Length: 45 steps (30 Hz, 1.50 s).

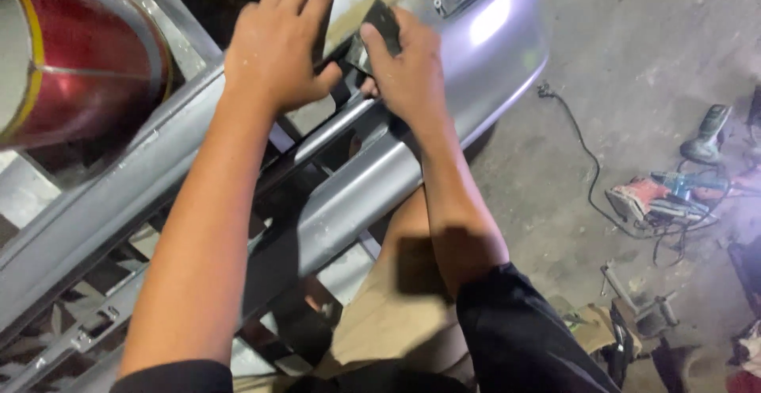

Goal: Wet sanding a silver car grille component using sandpaper and water to prepare it for finishing.

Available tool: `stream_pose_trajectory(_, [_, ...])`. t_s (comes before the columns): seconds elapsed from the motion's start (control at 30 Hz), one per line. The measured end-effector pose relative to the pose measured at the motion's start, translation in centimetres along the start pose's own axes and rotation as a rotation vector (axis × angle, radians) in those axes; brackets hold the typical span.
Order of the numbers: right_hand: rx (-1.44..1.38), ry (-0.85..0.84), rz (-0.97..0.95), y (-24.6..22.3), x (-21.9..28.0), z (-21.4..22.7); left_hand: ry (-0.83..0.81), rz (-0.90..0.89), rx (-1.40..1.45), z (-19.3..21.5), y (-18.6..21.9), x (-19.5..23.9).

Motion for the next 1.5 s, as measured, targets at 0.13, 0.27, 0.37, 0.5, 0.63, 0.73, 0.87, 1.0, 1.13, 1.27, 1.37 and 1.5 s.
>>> stream_pose_trajectory(0.13, [0.067,0.055,0.101,-0.6,-0.6,0.2,0.053,0.018,0.071,0.5,-0.1,-0.4])
stream_pose_trajectory(0.27, [0.004,0.011,-0.143,-0.5,-0.1,-0.7,-0.028,0.013,-0.005,-0.8,-0.6,-0.8])
stream_pose_trajectory(0.37, [0.07,0.155,0.067,0.0,1.0,-0.2,-0.029,-0.011,0.022,-1.3,-0.5,0.6])
stream_pose_trajectory(0.5, [0.119,0.053,0.037,-0.4,-0.5,-0.7,-0.006,-0.02,0.075,-1.2,-0.9,-1.4])
stream_pose_trajectory(0.63, [0.334,0.102,0.204,-0.4,0.2,-0.4,-0.016,-0.041,0.14,-0.2,-0.7,-0.3])
stream_pose_trajectory(0.73, [0.243,0.04,0.165,-1.8,1.5,-2.2,-0.091,-0.027,0.153,-0.7,-1.0,-0.2])
stream_pose_trajectory(0.87, [0.325,0.224,0.256,-1.6,0.9,-0.4,-0.045,-0.038,0.194,-0.5,-1.3,0.0])
stream_pose_trajectory(1.0, [0.511,0.124,0.324,-0.9,0.6,-1.2,-0.065,-0.073,0.3,-1.1,-1.6,-0.7])
stream_pose_trajectory(1.13, [0.241,0.087,0.171,-2.6,1.1,-1.7,-0.005,-0.06,0.581,0.5,-1.7,-0.4])
stream_pose_trajectory(1.27, [0.258,-0.043,0.149,-1.4,1.2,-2.5,0.009,-0.03,0.757,1.8,-1.8,-0.1])
stream_pose_trajectory(1.37, [0.268,0.166,0.254,-2.0,1.4,-1.7,0.035,0.083,0.79,2.7,-2.1,0.5])
stream_pose_trajectory(1.5, [0.435,0.081,0.273,-2.3,1.1,-2.3,0.018,0.079,0.907,1.7,-2.4,-0.7])
Point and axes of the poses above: each hand's wrist, its own x-axis away from the middle knuckle, its own z-axis out of the back of the hand, y = z × x, the point moved 5 cm from there along -x, towards the middle knuckle, and after that the axes turned 8 degrees about z, right-handed, at the moved point
